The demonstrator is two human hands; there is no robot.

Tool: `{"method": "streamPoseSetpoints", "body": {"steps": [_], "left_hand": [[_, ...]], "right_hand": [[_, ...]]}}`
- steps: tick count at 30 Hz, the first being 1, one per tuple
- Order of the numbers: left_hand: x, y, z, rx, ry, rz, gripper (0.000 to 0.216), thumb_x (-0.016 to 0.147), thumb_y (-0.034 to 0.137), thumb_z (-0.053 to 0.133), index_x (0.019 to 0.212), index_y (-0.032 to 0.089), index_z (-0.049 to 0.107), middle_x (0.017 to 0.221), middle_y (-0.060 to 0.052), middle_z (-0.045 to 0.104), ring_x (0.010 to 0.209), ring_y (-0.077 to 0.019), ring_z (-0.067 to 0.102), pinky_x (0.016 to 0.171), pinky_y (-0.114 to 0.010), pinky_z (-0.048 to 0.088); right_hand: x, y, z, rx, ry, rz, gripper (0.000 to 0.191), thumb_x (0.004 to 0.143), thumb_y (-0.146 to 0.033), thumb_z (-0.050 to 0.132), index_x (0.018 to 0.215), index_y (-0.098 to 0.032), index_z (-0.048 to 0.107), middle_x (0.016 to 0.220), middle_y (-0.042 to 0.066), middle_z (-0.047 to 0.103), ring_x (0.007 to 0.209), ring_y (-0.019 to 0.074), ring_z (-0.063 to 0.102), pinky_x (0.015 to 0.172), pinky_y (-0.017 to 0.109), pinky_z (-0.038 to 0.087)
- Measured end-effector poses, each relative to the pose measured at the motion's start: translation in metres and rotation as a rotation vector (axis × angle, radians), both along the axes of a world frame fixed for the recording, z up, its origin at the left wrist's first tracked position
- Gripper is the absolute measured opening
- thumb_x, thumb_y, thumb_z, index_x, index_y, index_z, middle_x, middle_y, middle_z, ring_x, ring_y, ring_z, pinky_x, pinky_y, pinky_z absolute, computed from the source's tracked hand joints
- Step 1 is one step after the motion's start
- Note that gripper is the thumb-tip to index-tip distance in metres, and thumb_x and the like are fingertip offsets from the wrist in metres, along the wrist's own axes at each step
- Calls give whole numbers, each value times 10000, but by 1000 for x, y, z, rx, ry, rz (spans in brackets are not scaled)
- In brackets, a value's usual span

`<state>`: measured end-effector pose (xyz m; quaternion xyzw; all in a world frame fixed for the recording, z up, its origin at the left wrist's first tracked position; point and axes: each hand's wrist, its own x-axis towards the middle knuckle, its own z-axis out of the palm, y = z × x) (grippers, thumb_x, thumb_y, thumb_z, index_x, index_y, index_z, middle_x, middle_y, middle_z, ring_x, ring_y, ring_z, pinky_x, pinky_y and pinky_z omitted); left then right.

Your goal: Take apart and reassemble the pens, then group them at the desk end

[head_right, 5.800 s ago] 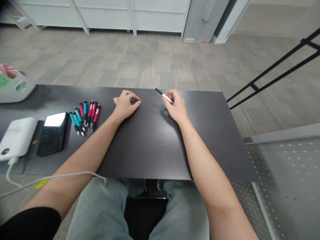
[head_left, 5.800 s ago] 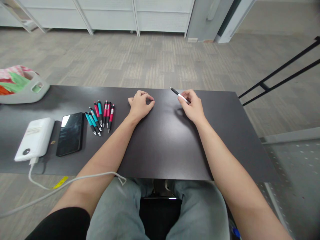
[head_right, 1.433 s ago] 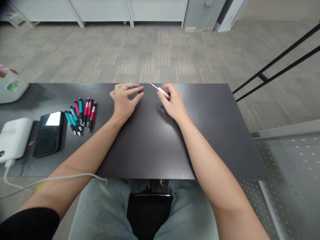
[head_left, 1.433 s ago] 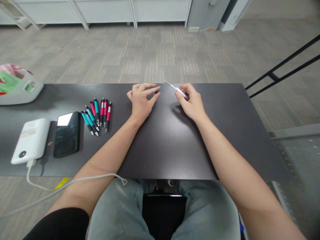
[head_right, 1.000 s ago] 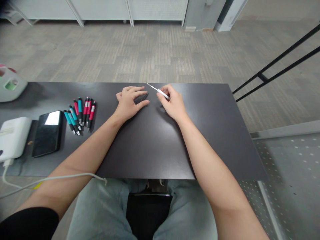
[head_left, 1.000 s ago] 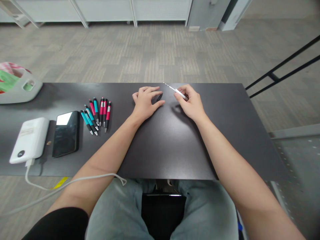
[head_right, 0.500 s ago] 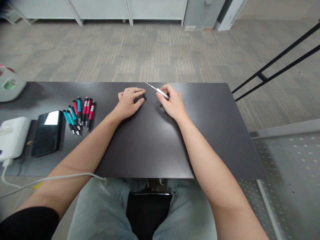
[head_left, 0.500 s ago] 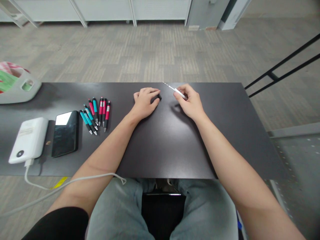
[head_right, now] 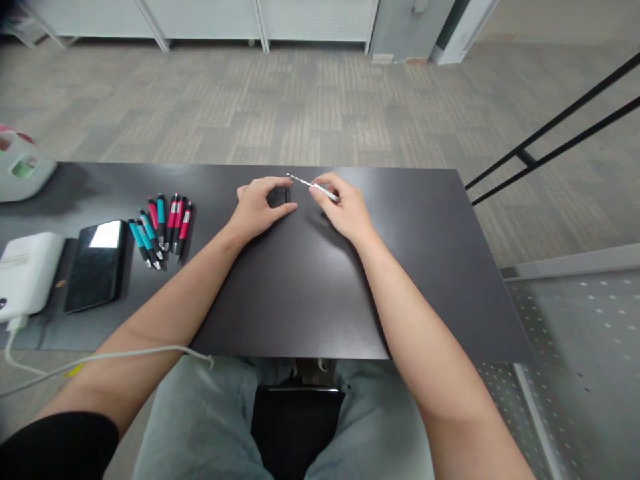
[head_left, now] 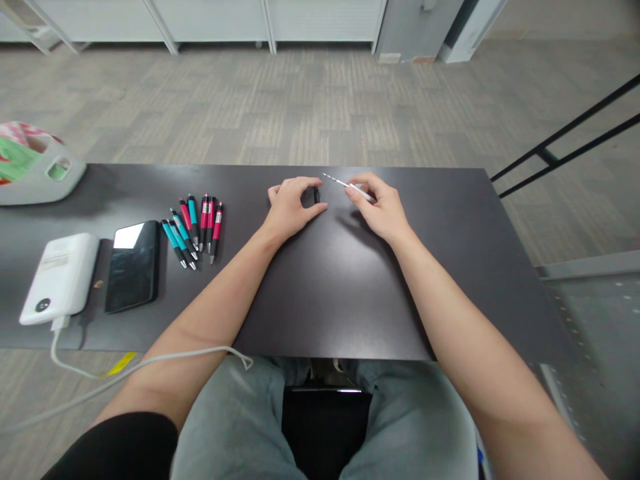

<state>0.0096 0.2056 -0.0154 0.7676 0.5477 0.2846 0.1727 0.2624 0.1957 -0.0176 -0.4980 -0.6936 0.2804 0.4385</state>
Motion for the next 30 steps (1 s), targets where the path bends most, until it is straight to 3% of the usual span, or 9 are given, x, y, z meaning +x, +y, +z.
{"method": "streamPoseSetpoints", "body": {"steps": [6, 11, 15, 21, 26, 30], "left_hand": [[3, -2, 3, 85, -57, 2, 406, 1011, 545, 945, 1360, 374, 828, 1423, -71, 854, 1430, -408, 674, 1150, -541, 497], [9, -3, 8, 132, -166, -36, 125, 1102, 458, 854, 1153, 343, 848, 1249, -43, 884, 1302, -339, 732, 1193, -518, 516], [9, 0, 6, 153, -269, -1, 185, 1125, 480, 832, 1041, 315, 829, 1134, -40, 886, 1217, -316, 788, 1174, -496, 562], [5, 9, 2, 189, -503, 111, 270, 1171, 552, 770, 1128, 297, 849, 1137, -55, 908, 1154, -283, 842, 1145, -460, 639], [3, 7, -1, 173, -423, 61, 152, 1105, 412, 845, 1209, 310, 889, 1175, -54, 924, 1187, -305, 861, 1201, -509, 631], [5, -1, 3, 151, -254, 47, 175, 1042, 282, 880, 1201, 354, 886, 1182, -26, 933, 1214, -329, 844, 1309, -615, 499]], "right_hand": [[-2, -2, 2, 7, -15, 30, 517, 1088, -794, 759, 1138, -295, 883, 846, 33, 719, 852, 261, 651, 820, 403, 542], [-2, 0, -1, 36, -78, 66, 415, 1082, -705, 791, 1056, -296, 853, 889, 45, 752, 862, 271, 659, 848, 421, 558], [0, 0, -1, 62, -110, 53, 318, 1099, -601, 783, 1022, -294, 809, 929, 51, 749, 857, 266, 641, 860, 425, 553], [0, 2, -2, 26, -69, -48, 266, 1105, -556, 779, 1045, -297, 763, 884, 20, 685, 804, 236, 561, 816, 398, 519], [-1, 3, -2, 16, -48, -60, 242, 1096, -525, 795, 1035, -294, 756, 840, 0, 634, 767, 217, 523, 790, 382, 488], [-1, 3, -2, 7, -49, -69, 261, 1099, -546, 791, 1046, -293, 759, 839, -3, 633, 766, 215, 523, 781, 374, 476]]}}
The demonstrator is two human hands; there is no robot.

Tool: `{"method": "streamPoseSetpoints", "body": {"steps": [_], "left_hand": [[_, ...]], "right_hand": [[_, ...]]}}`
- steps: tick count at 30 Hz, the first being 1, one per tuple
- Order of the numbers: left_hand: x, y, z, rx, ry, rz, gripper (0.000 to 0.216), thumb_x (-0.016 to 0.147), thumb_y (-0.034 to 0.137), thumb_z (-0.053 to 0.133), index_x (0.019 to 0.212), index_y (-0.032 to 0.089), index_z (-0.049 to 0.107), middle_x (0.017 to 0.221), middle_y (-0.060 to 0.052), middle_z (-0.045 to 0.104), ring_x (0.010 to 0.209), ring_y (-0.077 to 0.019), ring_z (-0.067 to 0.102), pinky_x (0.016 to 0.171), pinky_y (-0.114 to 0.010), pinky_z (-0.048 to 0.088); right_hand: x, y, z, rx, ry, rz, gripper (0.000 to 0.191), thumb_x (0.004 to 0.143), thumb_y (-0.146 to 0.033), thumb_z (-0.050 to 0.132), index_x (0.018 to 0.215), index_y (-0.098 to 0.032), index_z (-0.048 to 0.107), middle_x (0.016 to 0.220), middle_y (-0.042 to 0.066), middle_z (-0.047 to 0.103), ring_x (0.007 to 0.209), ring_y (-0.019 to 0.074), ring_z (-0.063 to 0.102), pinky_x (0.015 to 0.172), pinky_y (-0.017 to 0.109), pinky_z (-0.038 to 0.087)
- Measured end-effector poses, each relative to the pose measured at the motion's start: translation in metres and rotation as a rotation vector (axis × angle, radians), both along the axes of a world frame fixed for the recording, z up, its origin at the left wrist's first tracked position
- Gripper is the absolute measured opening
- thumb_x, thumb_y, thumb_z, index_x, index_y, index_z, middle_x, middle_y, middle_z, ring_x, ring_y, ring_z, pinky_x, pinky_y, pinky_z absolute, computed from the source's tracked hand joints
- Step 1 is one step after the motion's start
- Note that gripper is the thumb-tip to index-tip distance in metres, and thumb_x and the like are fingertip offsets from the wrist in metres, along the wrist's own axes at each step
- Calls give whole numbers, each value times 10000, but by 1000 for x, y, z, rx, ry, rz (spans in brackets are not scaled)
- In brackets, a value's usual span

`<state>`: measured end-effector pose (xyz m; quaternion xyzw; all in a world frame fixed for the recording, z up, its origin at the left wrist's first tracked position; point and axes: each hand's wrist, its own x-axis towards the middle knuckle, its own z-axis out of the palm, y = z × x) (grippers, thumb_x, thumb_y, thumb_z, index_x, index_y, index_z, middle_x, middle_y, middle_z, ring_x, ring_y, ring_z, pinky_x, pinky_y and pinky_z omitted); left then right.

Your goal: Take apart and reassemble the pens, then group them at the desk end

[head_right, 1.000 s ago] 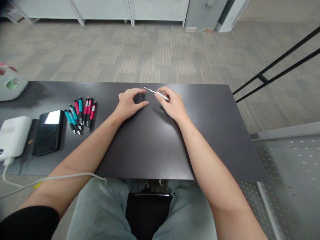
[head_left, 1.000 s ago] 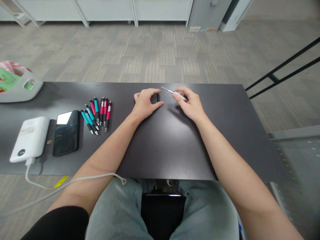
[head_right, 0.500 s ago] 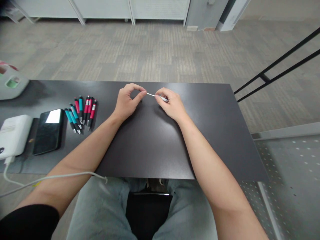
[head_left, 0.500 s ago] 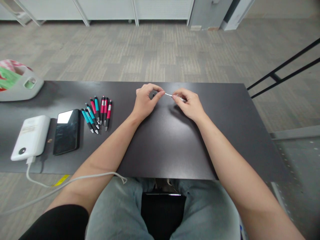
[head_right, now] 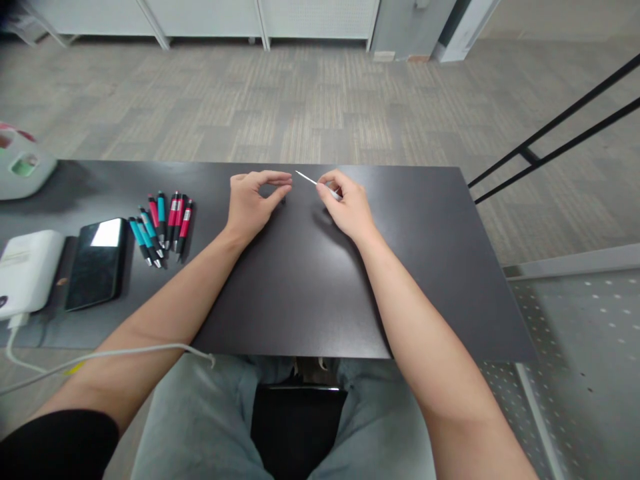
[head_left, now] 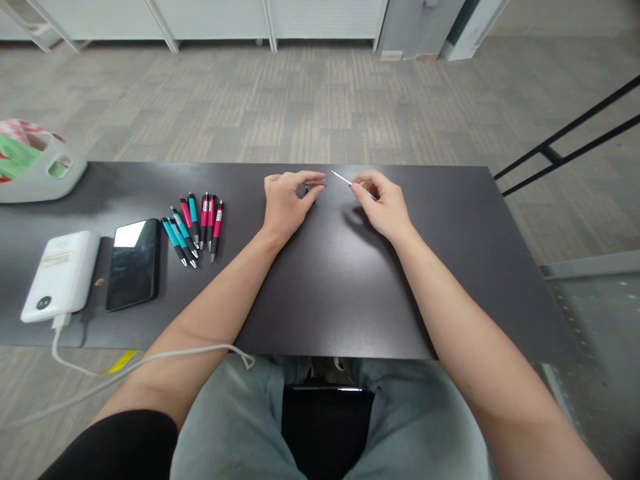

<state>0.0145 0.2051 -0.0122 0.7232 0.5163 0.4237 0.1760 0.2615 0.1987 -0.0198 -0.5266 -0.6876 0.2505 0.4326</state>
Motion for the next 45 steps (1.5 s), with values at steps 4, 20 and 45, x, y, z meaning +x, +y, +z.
{"method": "streamPoseSetpoints", "body": {"steps": [4, 20, 45], "left_hand": [[2, -7, 6, -31, 109, 40, 156, 1031, 286, 881, 1164, 366, 870, 1201, -7, 933, 1245, -346, 801, 1306, -641, 401], [2, -7, 5, -33, 181, 30, 263, 942, 452, 958, 1190, 422, 875, 1341, -66, 852, 1403, -460, 590, 1201, -692, 340], [-3, 8, -20, -40, 185, 8, 370, 967, 567, 955, 1264, 398, 813, 1333, -67, 877, 1379, -446, 639, 1156, -619, 384]], "right_hand": [[1, 0, -1, 1, -13, 6, 267, 1101, -556, 786, 1061, -292, 768, 844, -2, 642, 779, 217, 542, 783, 373, 474], [1, 0, 0, -11, -19, 12, 333, 1089, -628, 792, 1043, -299, 782, 840, 8, 662, 797, 231, 572, 785, 384, 504], [2, 0, -1, 13, -20, 6, 357, 1062, -671, 801, 1043, -315, 813, 854, 24, 697, 802, 252, 598, 802, 412, 535]]}}
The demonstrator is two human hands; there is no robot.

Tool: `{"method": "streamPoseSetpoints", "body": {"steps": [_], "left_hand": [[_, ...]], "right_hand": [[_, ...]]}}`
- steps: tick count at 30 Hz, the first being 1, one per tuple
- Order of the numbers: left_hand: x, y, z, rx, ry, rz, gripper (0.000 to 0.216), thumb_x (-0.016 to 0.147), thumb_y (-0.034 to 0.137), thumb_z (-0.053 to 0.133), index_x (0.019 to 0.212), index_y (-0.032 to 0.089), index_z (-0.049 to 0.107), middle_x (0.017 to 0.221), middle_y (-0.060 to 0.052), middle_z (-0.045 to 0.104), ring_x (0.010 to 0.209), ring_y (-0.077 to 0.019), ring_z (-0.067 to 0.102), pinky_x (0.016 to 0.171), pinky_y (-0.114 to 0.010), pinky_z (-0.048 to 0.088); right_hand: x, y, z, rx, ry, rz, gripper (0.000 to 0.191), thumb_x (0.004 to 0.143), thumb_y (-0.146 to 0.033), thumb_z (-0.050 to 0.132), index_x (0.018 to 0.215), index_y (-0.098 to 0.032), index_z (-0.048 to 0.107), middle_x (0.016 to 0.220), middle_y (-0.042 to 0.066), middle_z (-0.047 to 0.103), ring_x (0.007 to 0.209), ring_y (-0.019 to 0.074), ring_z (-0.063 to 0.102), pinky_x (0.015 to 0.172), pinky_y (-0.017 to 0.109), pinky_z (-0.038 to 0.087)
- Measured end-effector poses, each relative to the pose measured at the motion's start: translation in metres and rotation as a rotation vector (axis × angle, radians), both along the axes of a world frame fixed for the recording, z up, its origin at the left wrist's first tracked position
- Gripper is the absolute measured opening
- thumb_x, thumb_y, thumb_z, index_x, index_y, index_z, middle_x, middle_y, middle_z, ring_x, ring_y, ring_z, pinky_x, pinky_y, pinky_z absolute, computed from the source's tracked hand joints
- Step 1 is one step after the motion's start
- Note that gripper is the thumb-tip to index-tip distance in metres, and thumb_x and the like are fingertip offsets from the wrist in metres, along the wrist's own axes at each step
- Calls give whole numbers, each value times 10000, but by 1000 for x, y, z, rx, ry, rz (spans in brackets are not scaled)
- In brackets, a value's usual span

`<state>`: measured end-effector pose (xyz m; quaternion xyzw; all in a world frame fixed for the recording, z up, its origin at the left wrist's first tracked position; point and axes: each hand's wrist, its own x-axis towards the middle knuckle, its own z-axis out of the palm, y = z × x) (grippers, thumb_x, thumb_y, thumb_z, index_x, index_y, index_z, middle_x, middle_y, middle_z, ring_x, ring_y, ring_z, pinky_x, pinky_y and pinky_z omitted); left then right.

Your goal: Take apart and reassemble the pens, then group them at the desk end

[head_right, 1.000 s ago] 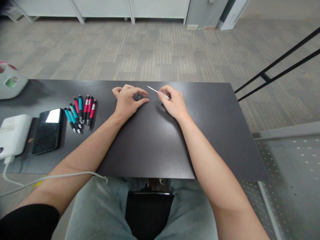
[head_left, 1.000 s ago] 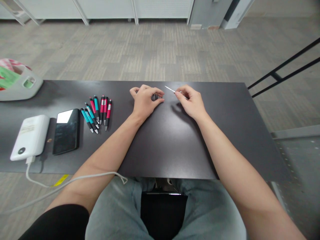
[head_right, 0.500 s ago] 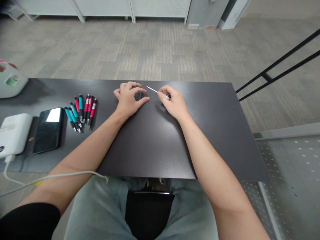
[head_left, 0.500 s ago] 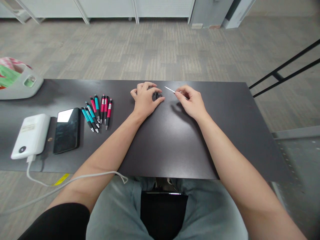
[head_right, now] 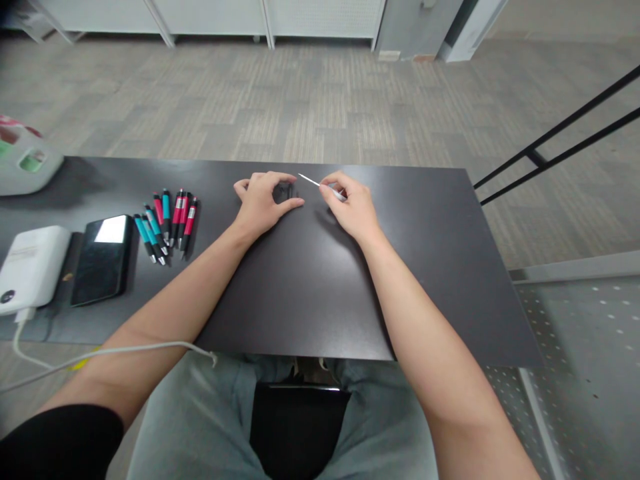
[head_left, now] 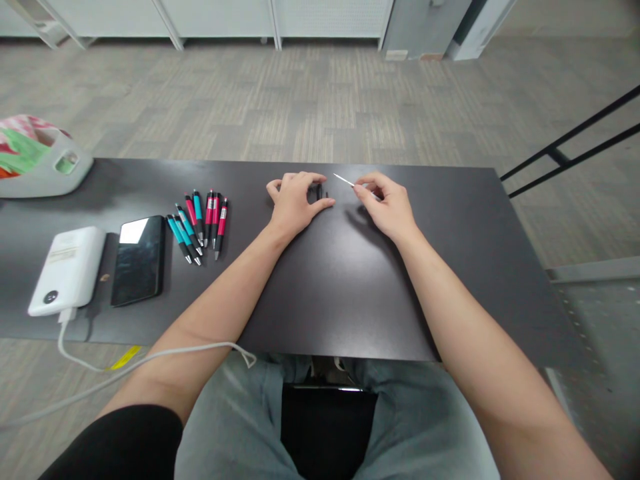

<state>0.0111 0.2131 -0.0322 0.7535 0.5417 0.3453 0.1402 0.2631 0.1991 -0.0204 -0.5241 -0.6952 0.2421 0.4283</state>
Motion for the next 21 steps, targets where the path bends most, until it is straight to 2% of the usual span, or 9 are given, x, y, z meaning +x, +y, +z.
{"method": "streamPoseSetpoints", "body": {"steps": [6, 9, 12, 15, 19, 21], "left_hand": [[5, -8, 13, 7, -42, 7, 488, 949, 555, 994, 1360, 372, 803, 1425, -81, 855, 1393, -437, 654, 1190, -601, 417], [10, -14, 25, 18, -82, -18, 376, 1018, 546, 937, 1327, 372, 813, 1375, -77, 859, 1391, -413, 668, 1189, -587, 455], [14, -17, 33, 15, -128, -38, 178, 1085, 519, 868, 1162, 362, 831, 1258, -46, 874, 1337, -368, 707, 1224, -576, 473], [15, -15, 33, 4, -195, -38, 167, 1118, 492, 831, 1051, 340, 822, 1156, -23, 885, 1230, -322, 762, 1228, -545, 509], [8, -10, 30, 76, -301, 33, 234, 1161, 550, 768, 1094, 334, 827, 1145, -37, 882, 1205, -308, 791, 1149, -497, 564], [5, -11, 31, 129, -310, 91, 227, 1177, 546, 732, 1153, 342, 831, 1207, -43, 878, 1265, -322, 780, 1199, -527, 528]], "right_hand": [[-2, -1, 1, 0, 18, 37, 367, 1049, -684, 826, 1040, -317, 840, 952, 43, 796, 869, 276, 665, 868, 445, 578], [-4, -3, 3, -5, 19, 66, 402, 1048, -721, 828, 1043, -321, 852, 986, 52, 822, 907, 291, 689, 901, 462, 595], [-5, -5, 4, 2, 20, 96, 442, 1052, -760, 807, 1051, -321, 856, 963, 58, 806, 917, 299, 693, 893, 463, 593], [-4, -5, 4, -7, 4, 112, 472, 1063, -792, 778, 1087, -326, 848, 938, 55, 769, 903, 294, 675, 864, 451, 576], [1, -1, -1, -10, 23, 59, 509, 1071, -814, 757, 1183, -320, 813, 894, 29, 686, 830, 257, 613, 800, 413, 538], [3, 4, -5, 2, 49, 1, 529, 1071, -827, 750, 1206, -317, 790, 895, 22, 660, 818, 246, 592, 785, 401, 524]]}}
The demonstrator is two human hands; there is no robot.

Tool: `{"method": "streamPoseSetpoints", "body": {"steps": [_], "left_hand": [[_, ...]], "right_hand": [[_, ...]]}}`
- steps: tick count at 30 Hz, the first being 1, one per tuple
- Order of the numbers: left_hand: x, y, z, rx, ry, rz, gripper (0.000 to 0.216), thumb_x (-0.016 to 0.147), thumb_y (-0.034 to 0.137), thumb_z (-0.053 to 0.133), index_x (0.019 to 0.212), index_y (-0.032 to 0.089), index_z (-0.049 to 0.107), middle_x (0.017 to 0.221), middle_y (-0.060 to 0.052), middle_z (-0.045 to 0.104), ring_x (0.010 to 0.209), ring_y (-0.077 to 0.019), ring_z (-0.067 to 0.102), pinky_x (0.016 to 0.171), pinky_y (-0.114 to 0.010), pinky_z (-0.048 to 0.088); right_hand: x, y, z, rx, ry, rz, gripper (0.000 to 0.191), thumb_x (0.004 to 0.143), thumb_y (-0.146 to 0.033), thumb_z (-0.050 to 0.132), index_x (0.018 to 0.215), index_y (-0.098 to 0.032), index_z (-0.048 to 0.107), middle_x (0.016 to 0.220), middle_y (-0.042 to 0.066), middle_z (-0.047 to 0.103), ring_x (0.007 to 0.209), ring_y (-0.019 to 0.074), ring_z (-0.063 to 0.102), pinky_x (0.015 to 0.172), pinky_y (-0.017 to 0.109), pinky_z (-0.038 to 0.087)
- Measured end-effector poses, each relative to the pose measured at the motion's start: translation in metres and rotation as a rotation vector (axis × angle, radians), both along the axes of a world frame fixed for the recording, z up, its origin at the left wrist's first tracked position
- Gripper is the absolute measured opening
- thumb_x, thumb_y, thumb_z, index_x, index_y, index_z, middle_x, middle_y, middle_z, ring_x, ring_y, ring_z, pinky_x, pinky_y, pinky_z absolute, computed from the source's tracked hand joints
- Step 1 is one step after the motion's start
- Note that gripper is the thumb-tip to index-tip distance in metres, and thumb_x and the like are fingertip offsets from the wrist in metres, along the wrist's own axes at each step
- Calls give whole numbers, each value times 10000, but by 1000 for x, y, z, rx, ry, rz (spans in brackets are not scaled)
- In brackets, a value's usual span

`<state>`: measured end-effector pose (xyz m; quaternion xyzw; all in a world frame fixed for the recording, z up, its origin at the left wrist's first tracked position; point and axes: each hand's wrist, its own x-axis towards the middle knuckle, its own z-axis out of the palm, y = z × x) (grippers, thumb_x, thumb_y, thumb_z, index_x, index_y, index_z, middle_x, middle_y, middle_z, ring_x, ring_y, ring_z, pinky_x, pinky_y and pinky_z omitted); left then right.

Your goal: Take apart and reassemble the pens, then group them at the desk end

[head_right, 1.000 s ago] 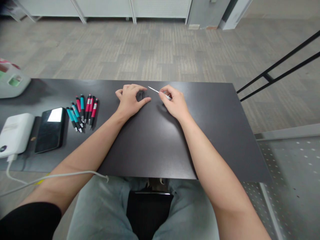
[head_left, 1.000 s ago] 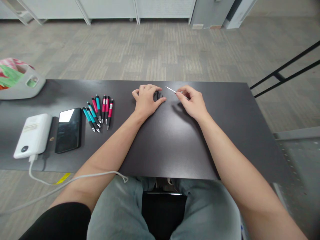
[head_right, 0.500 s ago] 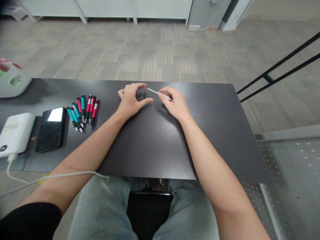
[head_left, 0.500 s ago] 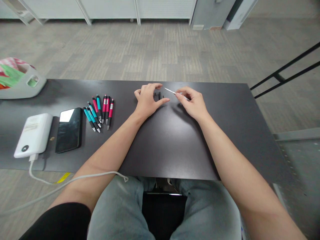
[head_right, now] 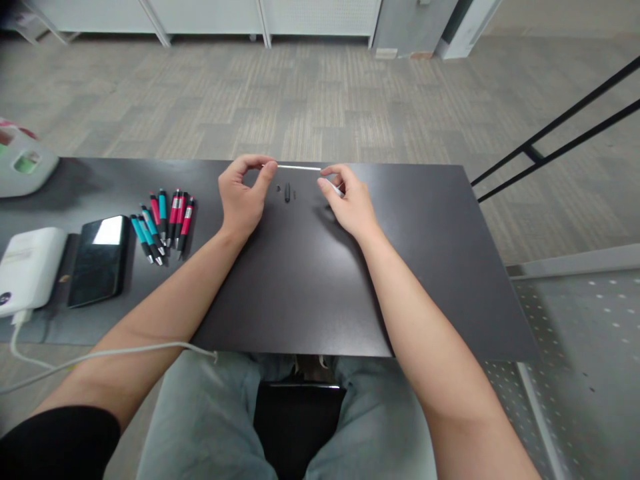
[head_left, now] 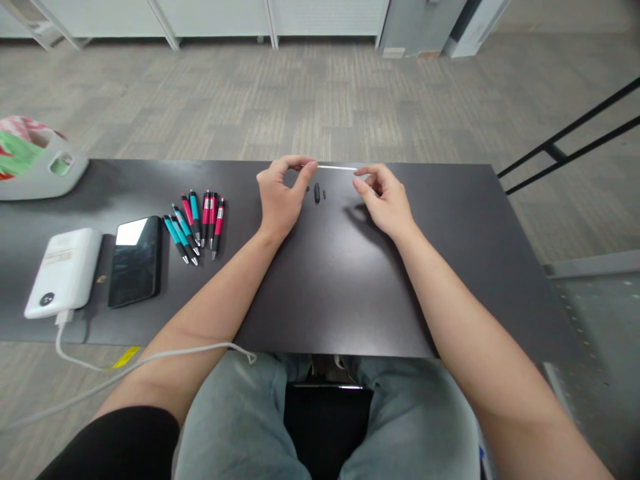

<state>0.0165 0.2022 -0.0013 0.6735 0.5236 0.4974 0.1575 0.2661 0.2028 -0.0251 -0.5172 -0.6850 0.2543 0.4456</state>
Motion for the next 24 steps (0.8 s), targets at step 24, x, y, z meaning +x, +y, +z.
{"method": "streamPoseSetpoints", "body": {"steps": [24], "left_hand": [[-26, 19, -8, -168, 70, 279, 399, 1085, 539, 806, 1411, 324, 723, 1459, -123, 750, 1465, -408, 662, 1327, -613, 430]], "right_hand": [[3, 9, -10, -12, 15, -11, 414, 1098, -689, 778, 1045, -280, 754, 879, 20, 633, 880, 243, 611, 880, 411, 534]]}}
